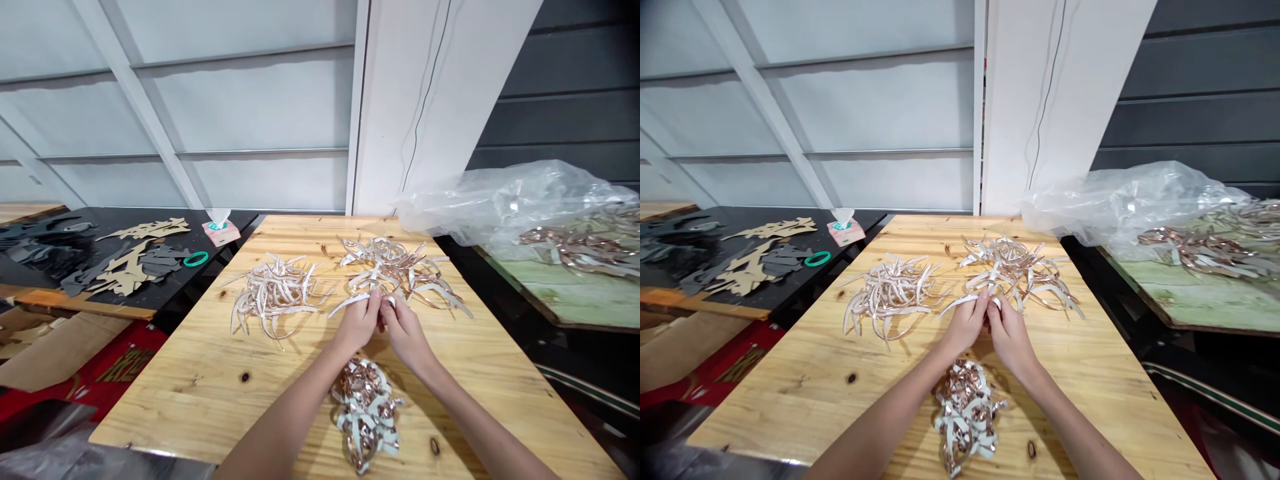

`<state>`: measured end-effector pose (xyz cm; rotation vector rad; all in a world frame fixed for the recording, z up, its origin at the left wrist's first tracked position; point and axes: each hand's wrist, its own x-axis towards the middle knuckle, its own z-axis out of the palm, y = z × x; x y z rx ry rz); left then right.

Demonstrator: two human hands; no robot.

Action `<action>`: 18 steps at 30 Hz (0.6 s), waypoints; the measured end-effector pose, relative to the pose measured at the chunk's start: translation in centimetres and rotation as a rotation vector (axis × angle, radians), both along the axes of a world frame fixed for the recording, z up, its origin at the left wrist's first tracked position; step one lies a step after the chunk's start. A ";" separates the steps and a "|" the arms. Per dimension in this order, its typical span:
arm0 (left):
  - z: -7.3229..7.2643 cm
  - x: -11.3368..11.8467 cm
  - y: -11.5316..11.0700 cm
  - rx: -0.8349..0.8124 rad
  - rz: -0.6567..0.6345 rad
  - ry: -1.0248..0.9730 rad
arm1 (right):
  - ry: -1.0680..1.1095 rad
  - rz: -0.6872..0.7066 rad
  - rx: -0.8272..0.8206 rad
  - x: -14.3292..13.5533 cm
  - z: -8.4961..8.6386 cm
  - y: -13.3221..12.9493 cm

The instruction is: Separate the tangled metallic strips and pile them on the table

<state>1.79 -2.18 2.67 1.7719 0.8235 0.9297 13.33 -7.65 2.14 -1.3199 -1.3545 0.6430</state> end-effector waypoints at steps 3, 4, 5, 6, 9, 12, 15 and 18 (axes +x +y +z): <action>0.1 0.2 0.0 0.060 0.066 0.040 | 0.030 -0.059 0.009 0.1 -0.2 0.2; 0.1 0.3 0.0 0.070 0.089 0.057 | 0.040 -0.081 0.014 0.2 -0.2 0.3; 0.1 0.3 0.1 0.073 0.105 0.071 | 0.062 -0.099 0.014 0.3 -0.3 0.4; 0.1 0.3 0.2 0.072 0.112 0.081 | 0.093 -0.111 0.008 0.5 -0.3 0.5; 0.0 0.3 0.5 0.061 0.083 0.071 | 0.209 -0.114 -0.018 0.8 -0.2 0.8; -0.2 0.4 0.6 0.017 0.071 0.042 | 0.359 -0.096 -0.029 0.9 0.1 1.1; -0.3 0.4 0.6 -0.022 0.091 0.015 | 0.572 -0.105 -0.023 0.9 0.4 1.4; -0.3 0.5 0.7 -0.047 0.090 -0.035 | 0.763 -0.140 0.004 1.2 0.5 1.6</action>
